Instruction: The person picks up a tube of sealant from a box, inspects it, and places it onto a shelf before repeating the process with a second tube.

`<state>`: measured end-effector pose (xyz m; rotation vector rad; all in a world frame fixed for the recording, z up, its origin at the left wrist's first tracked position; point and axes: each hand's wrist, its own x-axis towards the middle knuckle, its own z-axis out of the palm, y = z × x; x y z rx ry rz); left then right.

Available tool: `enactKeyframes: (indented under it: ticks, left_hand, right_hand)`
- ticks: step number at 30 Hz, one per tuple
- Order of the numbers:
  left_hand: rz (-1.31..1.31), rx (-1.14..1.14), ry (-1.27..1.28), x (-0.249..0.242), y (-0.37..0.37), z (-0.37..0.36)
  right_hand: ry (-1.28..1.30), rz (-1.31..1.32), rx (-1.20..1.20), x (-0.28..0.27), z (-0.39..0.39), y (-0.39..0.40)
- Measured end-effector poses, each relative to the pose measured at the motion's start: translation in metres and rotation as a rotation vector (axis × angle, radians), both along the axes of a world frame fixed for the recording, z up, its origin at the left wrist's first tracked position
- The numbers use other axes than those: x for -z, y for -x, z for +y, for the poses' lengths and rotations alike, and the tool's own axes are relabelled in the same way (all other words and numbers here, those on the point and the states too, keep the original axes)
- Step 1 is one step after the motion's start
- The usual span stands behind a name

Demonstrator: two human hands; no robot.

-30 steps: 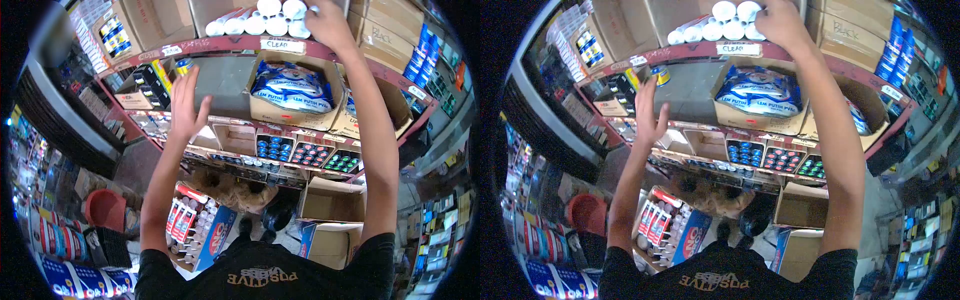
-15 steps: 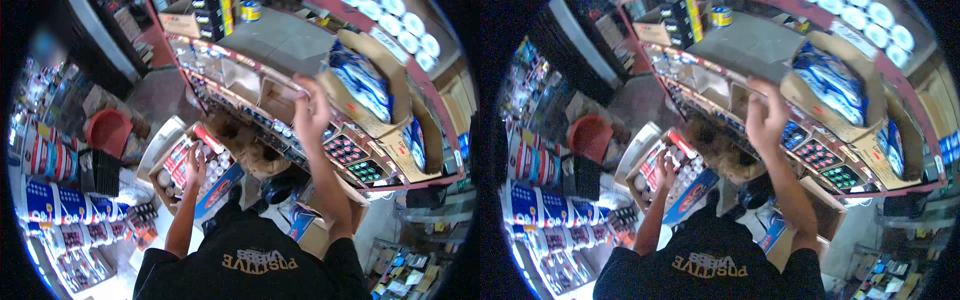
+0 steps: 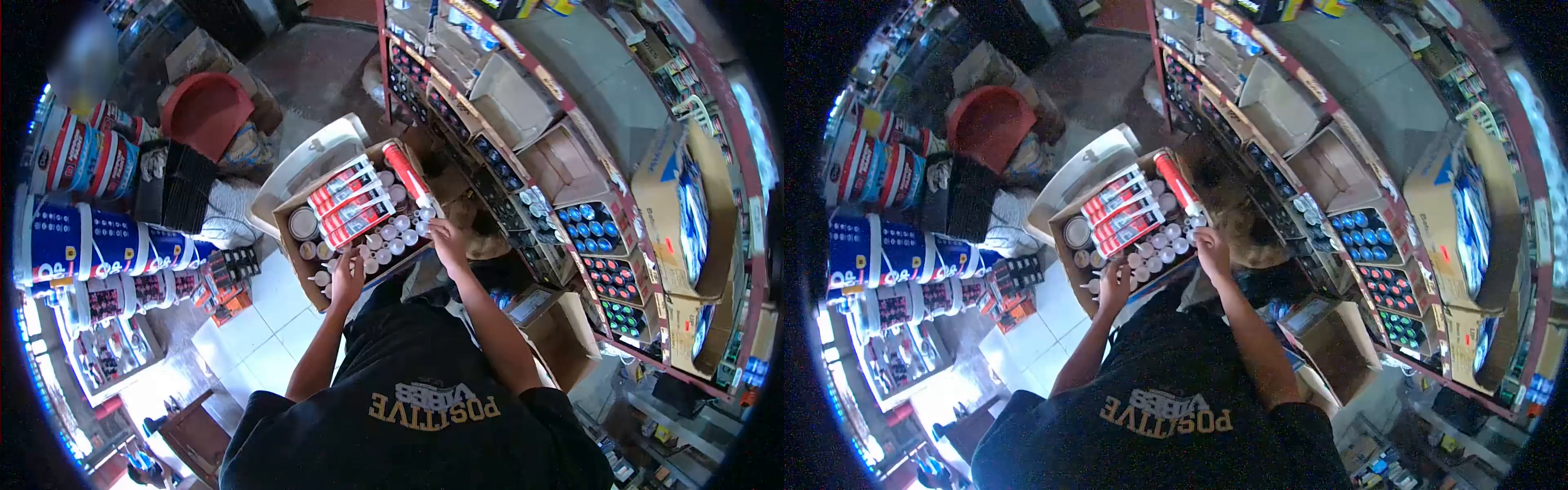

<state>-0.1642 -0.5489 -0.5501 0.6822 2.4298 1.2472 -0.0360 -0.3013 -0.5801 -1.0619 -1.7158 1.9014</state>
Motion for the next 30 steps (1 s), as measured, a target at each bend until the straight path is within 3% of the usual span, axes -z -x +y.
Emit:
enactKeyframes:
  ticks: [5, 6, 9, 11, 13, 17, 21, 23, 24, 25, 27, 28, 30]
  left_hand:
    - [-0.106, -0.066, -0.014, 0.012, 0.052, 0.028]
    - [-0.115, -0.066, -0.007, 0.021, 0.067, 0.036]
    - [-0.073, 0.085, 0.019, 0.049, 0.113, 0.067]
    - [-0.231, 0.066, -0.032, 0.056, 0.132, 0.095]
    - [-0.430, 0.108, -0.032, 0.030, 0.147, 0.127]
    - [-0.837, 0.009, -0.231, 0.077, 0.159, 0.185]
    - [-0.974, 0.082, 0.052, 0.128, 0.183, 0.238]
    - [-0.042, 0.681, 0.445, 0.154, 0.192, 0.255]
    - [-0.108, 0.567, 0.463, 0.132, 0.187, 0.262]
    - [-0.111, 0.571, 0.463, 0.157, 0.190, 0.262]
    - [0.046, 0.637, 0.154, 0.175, 0.193, 0.268]
    - [0.086, 0.713, 0.334, 0.179, 0.195, 0.279]
    - [0.061, 0.671, 0.331, 0.170, 0.190, 0.280]
  right_hand:
    - [0.350, -0.194, 0.156, 0.019, -0.001, 0.010]
    - [0.377, -0.266, 0.094, 0.012, 0.005, 0.014]
    - [0.589, -0.227, 0.234, 0.000, 0.010, 0.021]
    - [0.636, -0.182, 0.240, 0.010, 0.016, 0.020]
    - [0.726, -0.075, 0.229, 0.023, 0.020, 0.018]
    - [0.854, -0.063, 0.281, 0.034, 0.020, 0.036]
    - [0.810, -0.071, 0.281, 0.023, 0.023, 0.057]
    - [0.806, -0.103, 0.324, 0.024, 0.024, 0.062]
    - [0.822, -0.080, 0.303, 0.027, 0.026, 0.063]
    - [0.823, -0.082, 0.307, 0.029, 0.026, 0.063]
    - [0.870, -0.049, 0.371, 0.028, 0.025, 0.064]
    - [0.870, -0.053, 0.376, 0.025, 0.024, 0.064]
    - [0.795, -0.088, 0.307, 0.021, 0.024, 0.064]
